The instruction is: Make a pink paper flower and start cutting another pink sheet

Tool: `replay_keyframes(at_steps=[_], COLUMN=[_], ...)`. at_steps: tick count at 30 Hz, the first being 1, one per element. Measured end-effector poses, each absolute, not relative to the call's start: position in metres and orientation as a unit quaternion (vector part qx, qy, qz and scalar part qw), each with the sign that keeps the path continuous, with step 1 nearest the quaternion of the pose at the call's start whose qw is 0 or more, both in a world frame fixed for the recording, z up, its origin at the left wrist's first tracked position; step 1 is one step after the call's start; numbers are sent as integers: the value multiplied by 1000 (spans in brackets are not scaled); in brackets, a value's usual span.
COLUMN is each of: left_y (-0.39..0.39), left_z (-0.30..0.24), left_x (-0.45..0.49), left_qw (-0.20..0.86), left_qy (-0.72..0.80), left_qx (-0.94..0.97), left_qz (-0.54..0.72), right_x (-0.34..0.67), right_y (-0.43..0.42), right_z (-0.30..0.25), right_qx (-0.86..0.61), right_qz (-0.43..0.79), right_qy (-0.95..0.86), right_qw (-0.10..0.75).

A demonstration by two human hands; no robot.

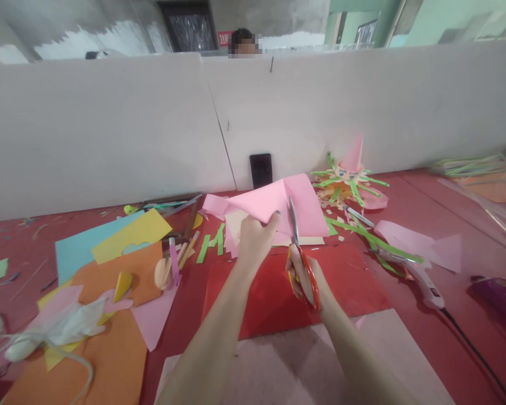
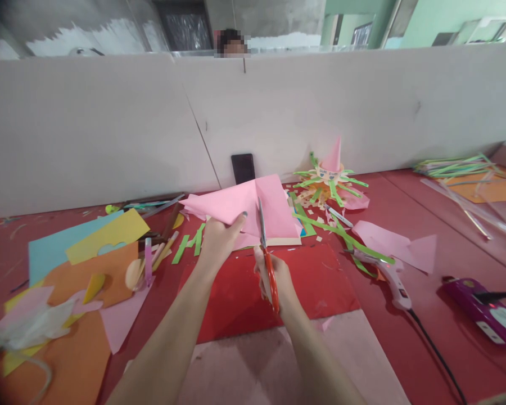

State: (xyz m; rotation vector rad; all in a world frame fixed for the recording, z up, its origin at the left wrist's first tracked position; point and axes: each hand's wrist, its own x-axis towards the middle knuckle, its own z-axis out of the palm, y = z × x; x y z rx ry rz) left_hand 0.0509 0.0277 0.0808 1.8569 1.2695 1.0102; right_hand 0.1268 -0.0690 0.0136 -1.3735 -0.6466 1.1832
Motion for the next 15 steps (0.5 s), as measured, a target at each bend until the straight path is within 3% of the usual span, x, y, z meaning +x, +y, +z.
replay_keyframes(at_steps=[15], left_y=[29], left_z=[80], left_x=[50], left_qw=[344], left_qy=[496], left_qx=[701], left_qz=[379], right_x=[125], right_y=[-72], right_z=[20], right_qx=[-609], right_qz=[487], right_qy=[-253], right_qw=[573])
